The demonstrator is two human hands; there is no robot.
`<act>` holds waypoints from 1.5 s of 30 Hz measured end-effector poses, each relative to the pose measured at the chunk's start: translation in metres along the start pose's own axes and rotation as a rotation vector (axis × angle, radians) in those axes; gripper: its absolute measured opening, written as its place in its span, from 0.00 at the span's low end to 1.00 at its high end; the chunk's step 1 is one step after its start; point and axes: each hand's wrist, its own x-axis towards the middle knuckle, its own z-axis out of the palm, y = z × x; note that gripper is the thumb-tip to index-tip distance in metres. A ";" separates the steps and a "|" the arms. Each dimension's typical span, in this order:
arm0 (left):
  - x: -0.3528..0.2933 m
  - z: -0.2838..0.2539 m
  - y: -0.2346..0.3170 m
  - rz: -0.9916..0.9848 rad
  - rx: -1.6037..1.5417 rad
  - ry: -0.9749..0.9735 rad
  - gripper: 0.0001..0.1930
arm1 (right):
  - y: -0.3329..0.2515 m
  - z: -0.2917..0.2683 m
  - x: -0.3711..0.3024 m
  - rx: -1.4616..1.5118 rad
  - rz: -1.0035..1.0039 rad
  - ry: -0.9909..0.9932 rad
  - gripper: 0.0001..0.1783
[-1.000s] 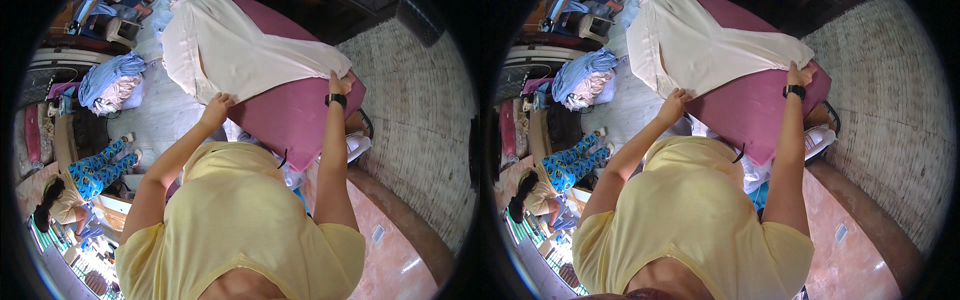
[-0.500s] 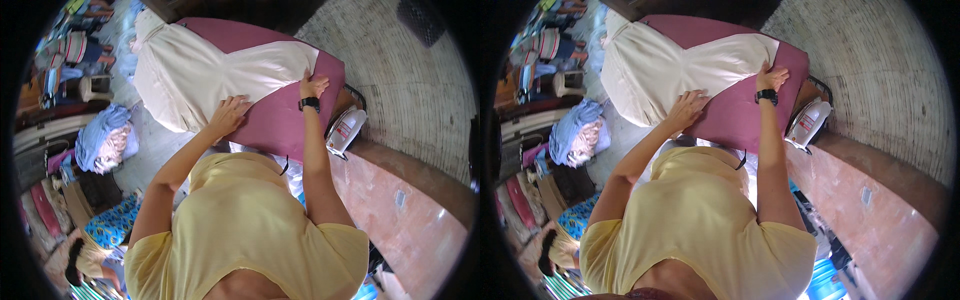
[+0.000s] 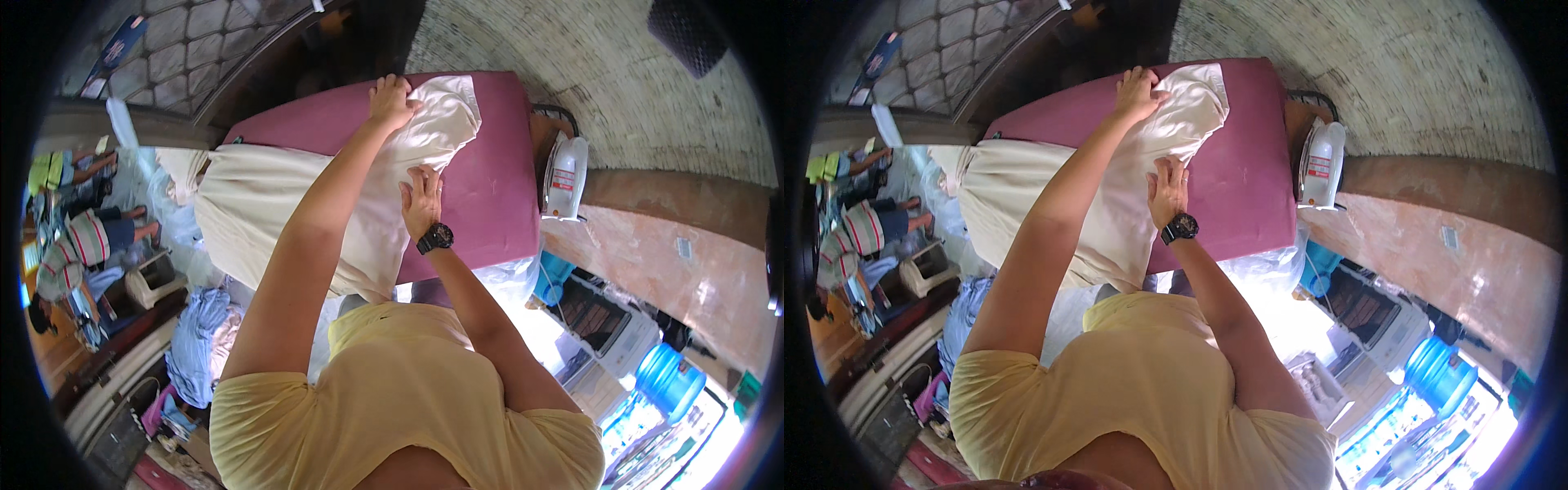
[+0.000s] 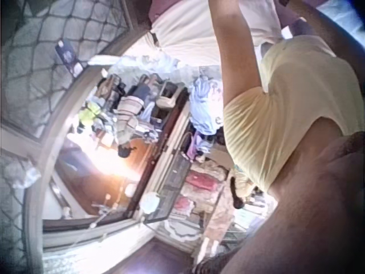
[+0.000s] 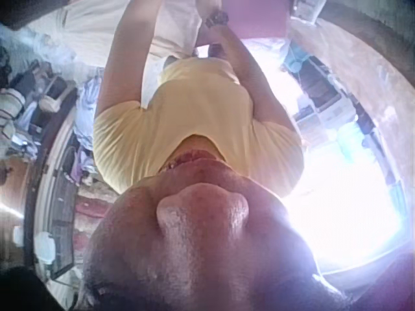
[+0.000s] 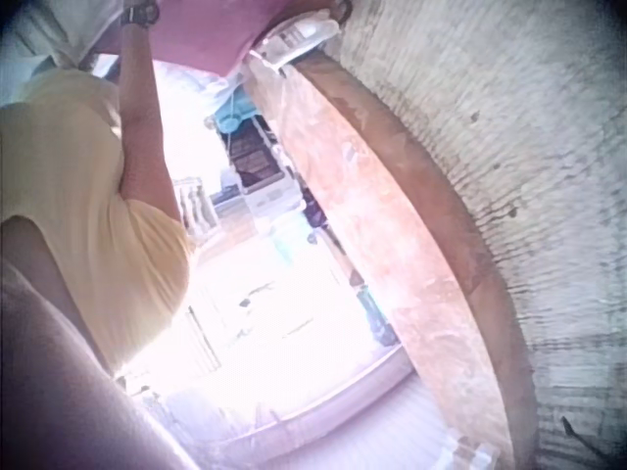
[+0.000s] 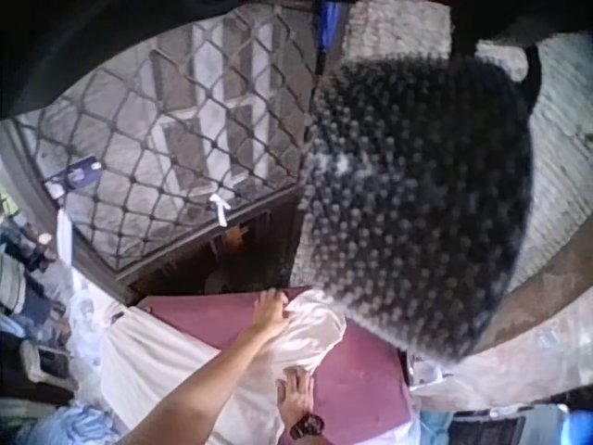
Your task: The person irons a light-colored garment on an ironing board using an iron, then picks up another textile item, spreads it out on the board, and continues ironing.
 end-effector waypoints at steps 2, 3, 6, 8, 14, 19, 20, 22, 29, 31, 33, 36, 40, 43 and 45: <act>0.011 0.012 0.002 0.089 -0.075 -0.011 0.12 | -0.004 -0.003 -0.002 -0.044 0.012 -0.017 0.24; 0.016 0.015 0.000 -0.013 -0.294 -0.018 0.08 | -0.005 -0.004 -0.003 -0.025 0.031 -0.038 0.24; 0.019 0.018 -0.012 0.186 -0.403 0.294 0.10 | -0.006 -0.006 -0.003 0.036 0.095 -0.068 0.27; 0.015 0.004 -0.005 0.276 -0.265 0.369 0.09 | -0.005 -0.007 0.001 0.078 0.130 -0.050 0.29; -0.075 0.014 -0.011 0.584 -0.164 -0.137 0.12 | 0.024 -0.015 0.013 0.325 0.158 -0.037 0.27; -0.109 -0.009 0.010 0.679 0.072 -0.171 0.27 | 0.132 -0.106 0.023 -0.793 0.101 0.454 0.33; -0.108 -0.012 0.015 0.693 0.084 -0.162 0.29 | 0.176 -0.126 0.027 -1.465 0.189 0.653 0.42; -0.111 -0.012 0.014 0.665 0.106 -0.139 0.29 | 0.199 -0.183 0.057 -0.963 0.775 0.457 0.47; -0.106 0.002 0.007 0.563 -0.085 -0.219 0.21 | 0.262 -0.247 0.067 0.038 0.799 0.092 0.37; -0.087 -0.009 0.008 0.526 -0.142 -0.346 0.16 | 0.228 -0.253 0.070 0.112 0.817 0.127 0.34; -0.060 0.000 -0.008 0.359 -0.665 -0.084 0.13 | 0.171 -0.255 0.078 0.238 0.810 0.128 0.32; 0.007 -0.025 -0.022 0.222 -0.647 0.034 0.12 | 0.071 -0.258 0.076 0.385 0.752 0.055 0.26; 0.075 -0.024 -0.062 -0.058 -0.749 -0.443 0.19 | -0.008 -0.195 0.065 0.240 0.542 -0.263 0.13; 0.094 -0.038 -0.044 -0.184 -0.712 -0.653 0.23 | -0.018 -0.100 0.056 0.208 0.132 -0.117 0.15; 0.102 -0.038 -0.045 -0.201 -0.675 -0.745 0.24 | -0.059 -0.064 0.063 0.160 0.113 -0.089 0.19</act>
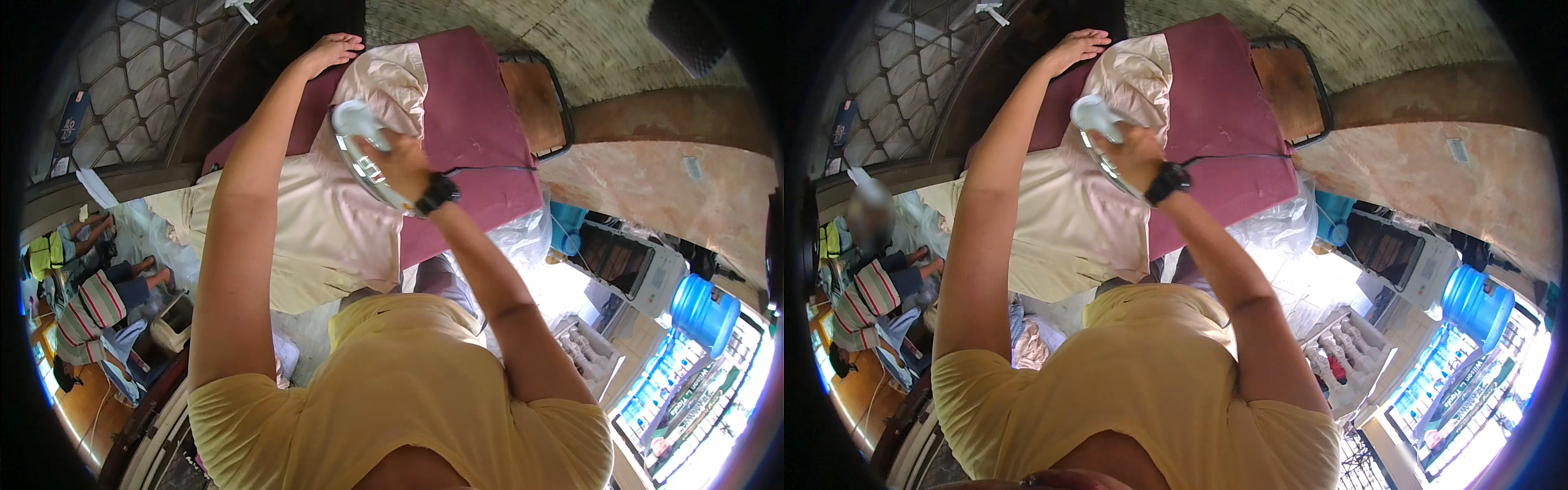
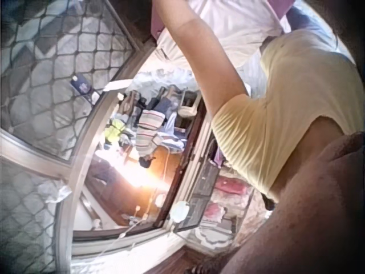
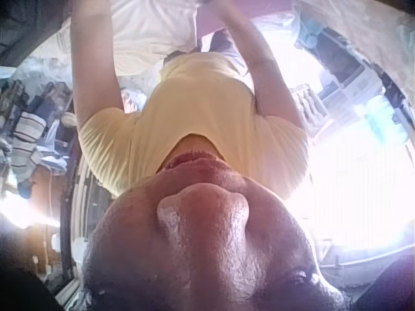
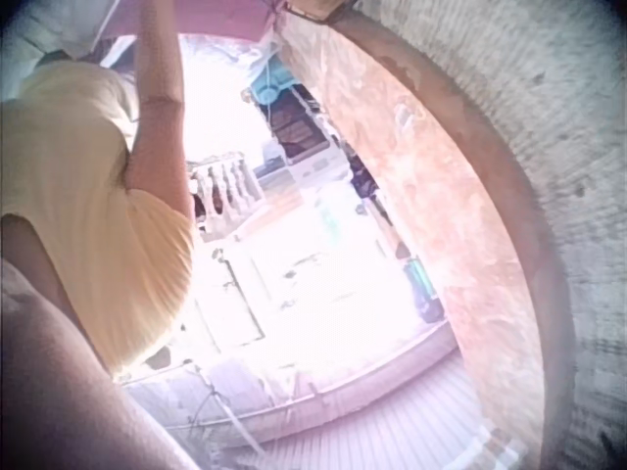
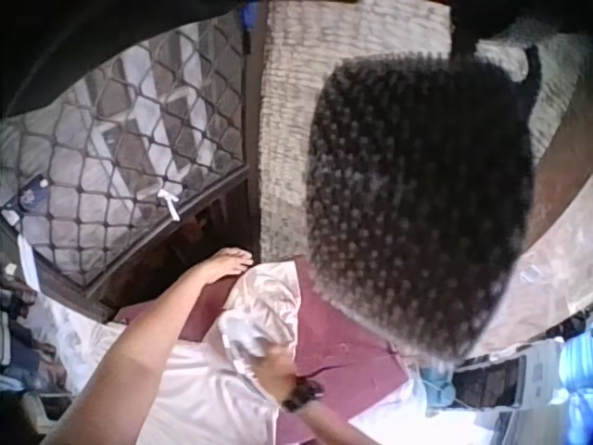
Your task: The person irons a light-colored garment on an ironing board using an iron, then picks up another textile item, spreads it out on the board, and continues ironing.
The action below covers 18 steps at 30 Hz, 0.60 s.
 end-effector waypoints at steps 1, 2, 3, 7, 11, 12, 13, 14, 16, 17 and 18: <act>0.004 0.000 0.002 -0.026 0.015 -0.040 0.24 | 0.000 0.019 0.000 -0.046 -0.143 0.029 0.21; 0.008 0.004 0.006 -0.029 0.073 -0.034 0.25 | 0.002 0.039 0.002 -0.092 -0.091 0.027 0.24; 0.013 0.005 0.006 0.015 0.162 -0.041 0.26 | 0.004 0.058 0.003 -0.136 -0.044 0.022 0.26; 0.031 0.041 0.000 0.070 0.574 0.066 0.30 | -0.014 0.029 0.000 -0.065 0.335 -0.166 0.33; 0.046 0.061 -0.043 0.411 0.597 0.243 0.25 | 0.006 0.013 -0.058 0.017 0.380 -0.105 0.32; 0.048 0.064 -0.047 0.559 0.567 0.294 0.21 | 0.012 0.011 -0.068 0.090 0.426 -0.066 0.30; 0.046 0.068 -0.046 0.581 0.634 0.367 0.19 | 0.016 0.012 -0.073 0.162 0.477 -0.027 0.27; 0.041 0.073 -0.039 0.604 0.703 0.436 0.18 | 0.020 0.018 -0.072 0.235 0.477 0.027 0.26; 0.026 0.081 -0.014 0.391 0.554 0.441 0.14 | 0.031 0.032 -0.056 0.376 0.475 0.140 0.24; 0.019 0.076 -0.004 0.397 0.356 0.328 0.14 | 0.026 0.032 -0.042 0.358 0.486 0.169 0.24; 0.011 0.071 0.006 0.402 0.157 0.215 0.14 | 0.021 0.033 -0.026 0.338 0.497 0.197 0.23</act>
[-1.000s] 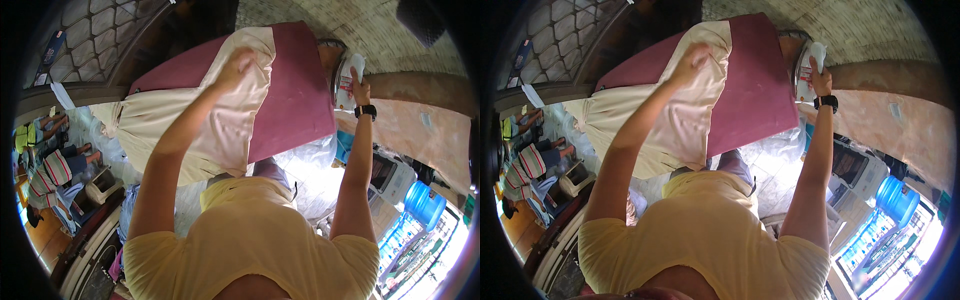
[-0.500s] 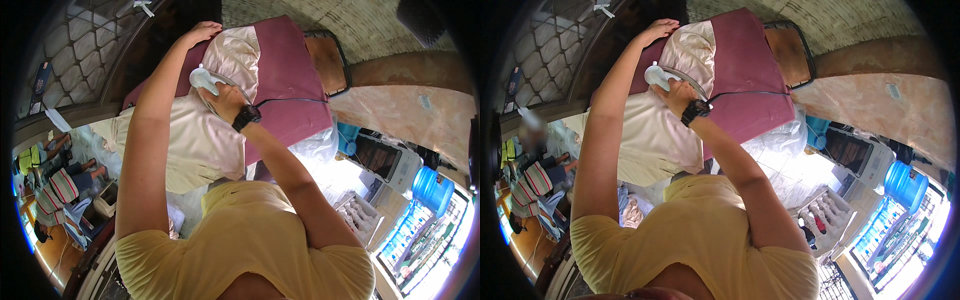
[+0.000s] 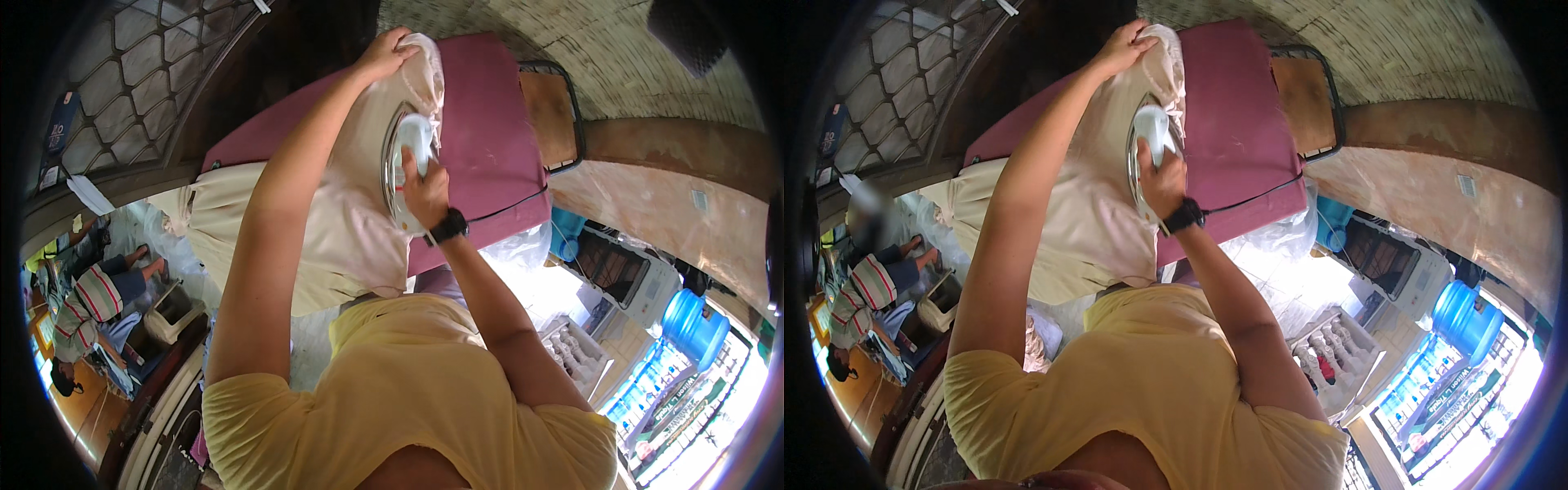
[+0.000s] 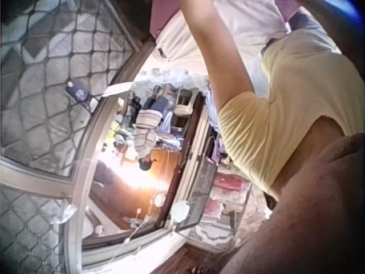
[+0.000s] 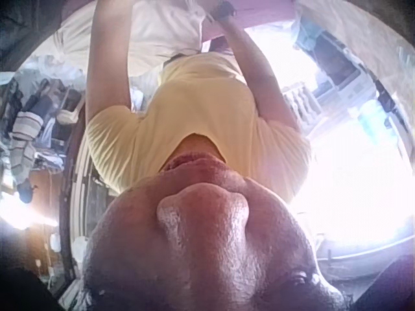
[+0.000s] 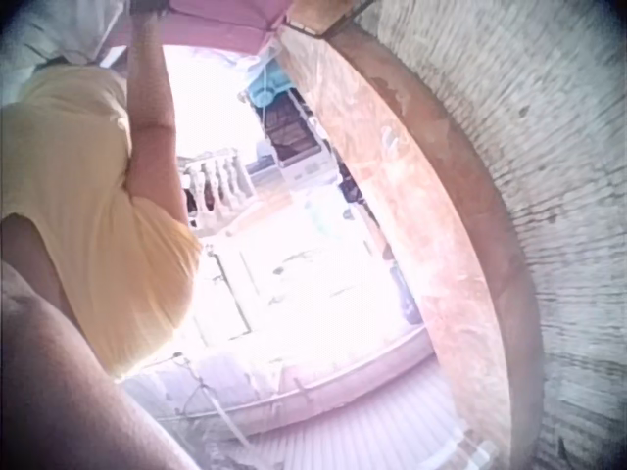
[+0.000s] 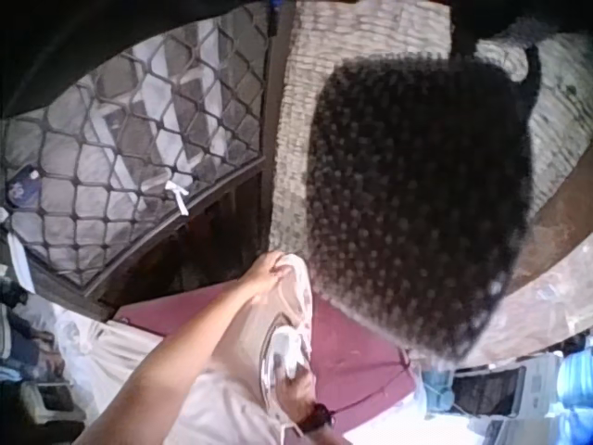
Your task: The person irons a light-colored garment on an ironing board using an iron, then picks up another textile item, spreads it out on the board, and continues ironing.
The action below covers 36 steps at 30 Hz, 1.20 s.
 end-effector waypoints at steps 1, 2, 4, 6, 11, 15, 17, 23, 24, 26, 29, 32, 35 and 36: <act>-0.002 -0.009 0.011 -0.009 -0.214 -0.072 0.14 | -0.009 0.008 0.013 -0.010 0.003 0.036 0.23; -0.006 -0.019 0.024 -0.003 -0.311 -0.156 0.14 | -0.010 0.018 0.030 -0.039 -0.120 0.094 0.25; -0.017 -0.038 0.050 0.114 -0.256 -0.080 0.15 | -0.017 0.028 0.055 -0.059 -0.155 0.134 0.28; -0.027 -0.056 0.043 0.134 -0.189 0.055 0.16 | -0.053 0.029 0.073 -0.044 0.030 0.073 0.29; -0.060 -0.069 -0.045 -0.257 0.000 0.035 0.14 | -0.017 0.039 0.057 -0.053 0.042 0.008 0.28; -0.084 -0.053 -0.041 -0.212 0.295 -0.056 0.15 | 0.005 0.032 0.012 0.113 -0.008 -0.001 0.26; -0.093 -0.052 -0.050 -0.208 0.245 0.028 0.15 | 0.003 0.037 0.032 0.089 0.032 0.006 0.25; -0.122 -0.049 -0.045 -0.181 0.513 -0.001 0.16 | -0.052 0.042 0.104 -0.032 0.132 0.073 0.33; -0.127 -0.049 -0.046 -0.123 0.569 0.017 0.16 | -0.039 0.041 0.095 0.006 0.133 0.011 0.34; -0.127 -0.053 -0.046 -0.211 0.444 0.006 0.14 | -0.030 0.033 0.057 0.022 0.141 -0.108 0.32; -0.127 -0.059 -0.058 -0.209 0.204 -0.013 0.14 | -0.024 0.011 -0.019 -0.072 -0.067 -0.204 0.28; -0.131 -0.064 -0.060 -0.156 0.081 -0.024 0.14 | -0.013 0.016 -0.008 -0.184 -0.108 -0.232 0.27; -0.144 -0.067 -0.055 -0.292 0.053 0.099 0.15 | -0.012 0.055 0.065 -0.230 -0.270 -0.009 0.33; -0.154 -0.068 -0.058 -0.381 0.049 0.169 0.16 | -0.046 0.056 0.079 -0.205 0.040 -0.142 0.37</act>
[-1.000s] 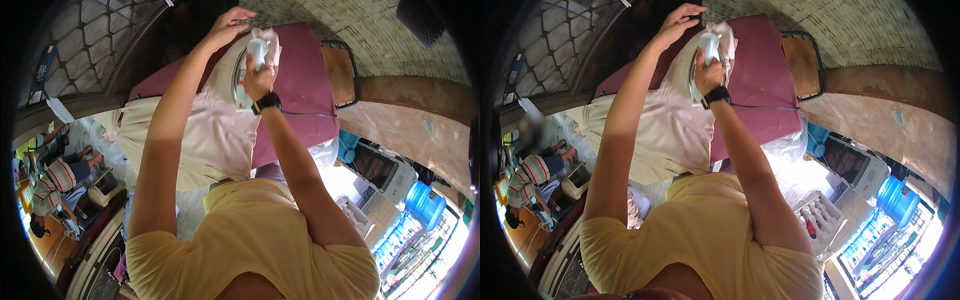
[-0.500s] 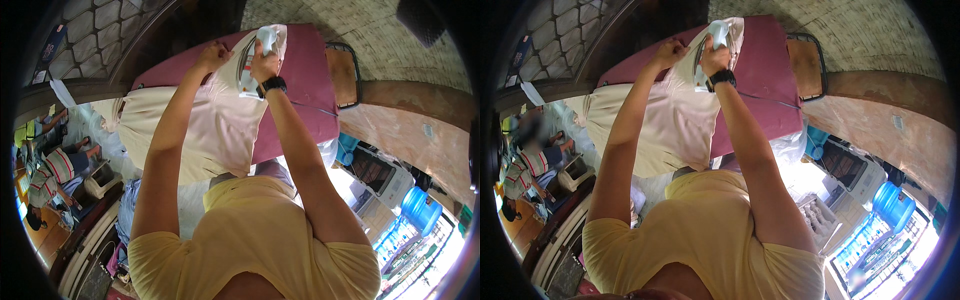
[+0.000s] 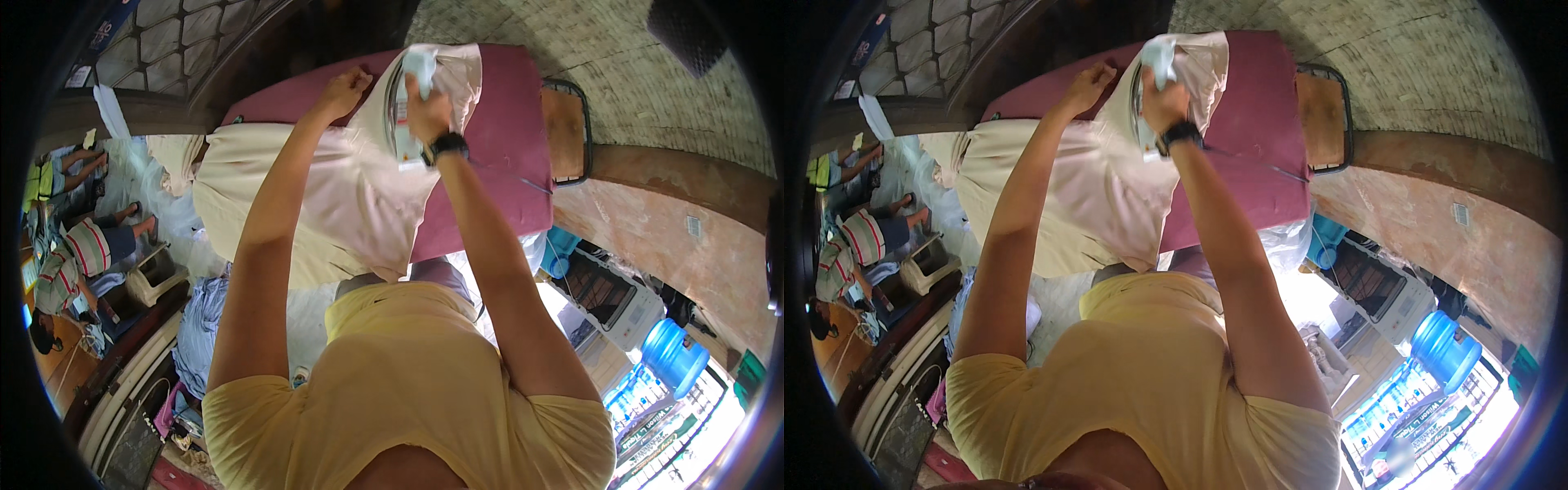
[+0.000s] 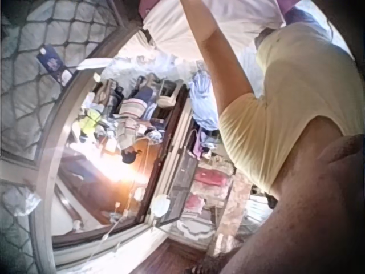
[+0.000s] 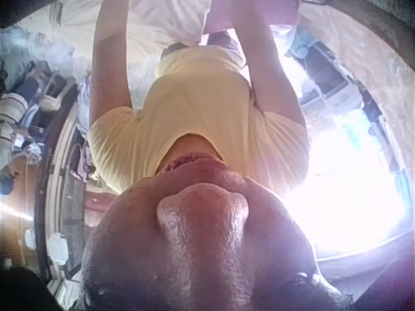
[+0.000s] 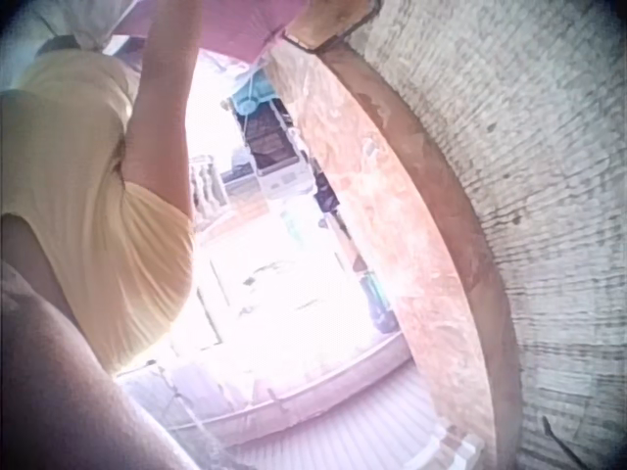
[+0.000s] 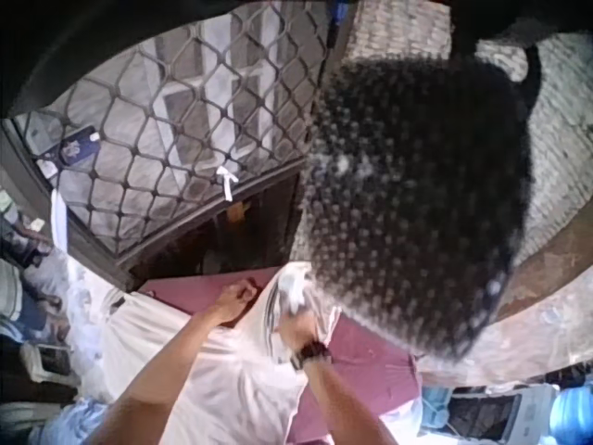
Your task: The person irons a light-colored garment on an ironing board using an iron, then picks up another textile item, spreads it out on the board, and continues ironing.
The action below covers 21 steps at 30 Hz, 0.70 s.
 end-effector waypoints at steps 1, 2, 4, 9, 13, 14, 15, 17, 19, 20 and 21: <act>-0.007 -0.001 0.004 0.011 0.216 -0.013 0.17 | -0.015 -0.006 0.014 0.007 0.047 -0.021 0.39; -0.017 -0.003 0.013 0.025 0.429 -0.026 0.18 | -0.012 0.002 0.030 -0.012 -0.104 0.102 0.40; -0.036 -0.007 0.017 0.059 0.662 -0.065 0.18 | 0.006 0.003 0.026 -0.047 -0.076 0.010 0.40; -0.049 -0.022 0.001 0.101 0.593 -0.152 0.14 | 0.032 -0.018 -0.088 -0.031 -0.233 -0.189 0.29; -0.047 -0.021 -0.013 0.135 0.340 -0.068 0.09 | 0.022 -0.011 -0.077 0.029 -0.307 -0.169 0.28; -0.044 -0.024 -0.024 0.119 0.213 -0.039 0.09 | 0.008 0.000 -0.054 0.088 -0.185 -0.184 0.29; -0.040 -0.024 -0.036 0.110 0.083 -0.014 0.08 | -0.006 0.009 -0.032 0.145 -0.061 -0.183 0.30; -0.033 -0.026 -0.050 0.164 0.244 0.113 0.08 | -0.016 0.024 0.029 -0.149 -0.153 -0.067 0.38; -0.032 -0.029 -0.051 0.141 0.569 0.281 0.10 | -0.030 0.038 0.053 -0.024 -0.149 -0.060 0.36; -0.035 -0.034 -0.053 0.129 0.553 0.196 0.14 | -0.028 0.037 0.047 -0.014 -0.122 -0.143 0.35; -0.035 -0.034 -0.053 0.101 0.544 0.185 0.15 | -0.021 0.034 0.036 -0.003 -0.094 -0.224 0.35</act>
